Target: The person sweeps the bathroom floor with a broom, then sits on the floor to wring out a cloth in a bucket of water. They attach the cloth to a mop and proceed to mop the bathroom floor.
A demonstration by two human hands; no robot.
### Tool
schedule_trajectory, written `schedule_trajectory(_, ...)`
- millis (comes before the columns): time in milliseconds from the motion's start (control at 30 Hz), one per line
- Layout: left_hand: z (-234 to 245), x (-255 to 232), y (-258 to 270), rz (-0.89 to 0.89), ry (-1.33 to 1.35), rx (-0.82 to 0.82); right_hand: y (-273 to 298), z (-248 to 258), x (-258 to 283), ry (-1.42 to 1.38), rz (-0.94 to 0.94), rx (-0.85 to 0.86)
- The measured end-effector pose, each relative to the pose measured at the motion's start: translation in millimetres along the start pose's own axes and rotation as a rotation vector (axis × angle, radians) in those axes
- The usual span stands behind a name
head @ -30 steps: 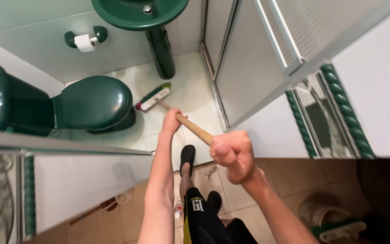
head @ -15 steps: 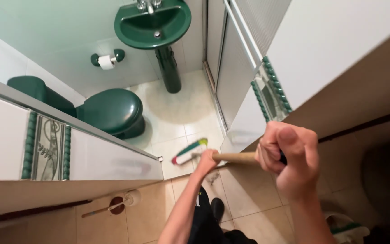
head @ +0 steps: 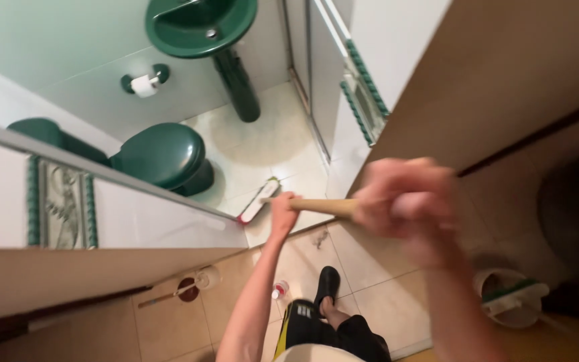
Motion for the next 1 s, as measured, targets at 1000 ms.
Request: schedule_trajectory(1000, -1.9, -67.7, 36.6, -0.152, 0.133, 0.020, 81.0, -54.3, 60.3, 0.310, 0.160, -0.152)
Point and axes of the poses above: each hand's wrist, its own y-axis away from the middle knuckle, its own z-axis out of the back of the hand, x = y × z, the point moved 8 cm from there along -y, towards the middle knuckle, and after that the axes turned 2 degrees about z, right-handed, at the moved point
